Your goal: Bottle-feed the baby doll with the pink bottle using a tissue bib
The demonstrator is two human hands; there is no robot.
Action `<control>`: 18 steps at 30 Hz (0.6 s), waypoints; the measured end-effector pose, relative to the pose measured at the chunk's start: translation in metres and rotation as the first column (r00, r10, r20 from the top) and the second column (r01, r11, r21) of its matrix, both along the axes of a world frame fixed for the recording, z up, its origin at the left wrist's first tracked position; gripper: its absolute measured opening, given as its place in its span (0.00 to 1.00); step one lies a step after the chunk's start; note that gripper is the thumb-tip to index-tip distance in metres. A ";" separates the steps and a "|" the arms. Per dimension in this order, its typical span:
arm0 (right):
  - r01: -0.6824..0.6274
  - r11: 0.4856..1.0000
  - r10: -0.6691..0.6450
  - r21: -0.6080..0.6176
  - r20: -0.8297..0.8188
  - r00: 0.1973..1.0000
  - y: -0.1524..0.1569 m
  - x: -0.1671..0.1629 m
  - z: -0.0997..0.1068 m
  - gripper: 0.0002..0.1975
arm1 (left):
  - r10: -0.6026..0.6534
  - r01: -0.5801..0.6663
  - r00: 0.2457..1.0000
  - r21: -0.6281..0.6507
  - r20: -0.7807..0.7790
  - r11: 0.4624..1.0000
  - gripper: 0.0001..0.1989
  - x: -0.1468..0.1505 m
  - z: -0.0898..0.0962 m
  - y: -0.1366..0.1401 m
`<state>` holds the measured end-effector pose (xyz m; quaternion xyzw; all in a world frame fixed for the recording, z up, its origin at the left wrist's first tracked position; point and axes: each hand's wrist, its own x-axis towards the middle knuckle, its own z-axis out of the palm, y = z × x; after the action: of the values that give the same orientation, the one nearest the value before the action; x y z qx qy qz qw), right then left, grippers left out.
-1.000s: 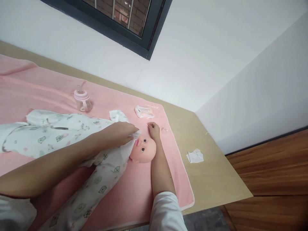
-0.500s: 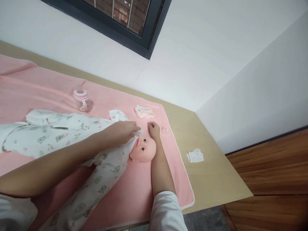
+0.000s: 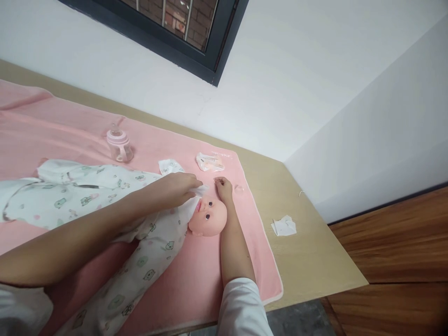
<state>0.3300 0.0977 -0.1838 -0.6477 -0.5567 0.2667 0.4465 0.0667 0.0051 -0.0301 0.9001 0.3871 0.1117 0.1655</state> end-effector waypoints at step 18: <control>-0.007 1.000 0.007 0.004 0.006 1.000 -0.001 0.000 0.001 0.12 | -0.133 0.137 0.990 -0.118 0.035 0.984 0.08 0.003 -0.003 -0.005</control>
<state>0.3301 0.0970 -0.1829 -0.6456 -0.5608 0.2653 0.4454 0.0693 0.0006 -0.0330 0.9111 0.3290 0.0890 0.2317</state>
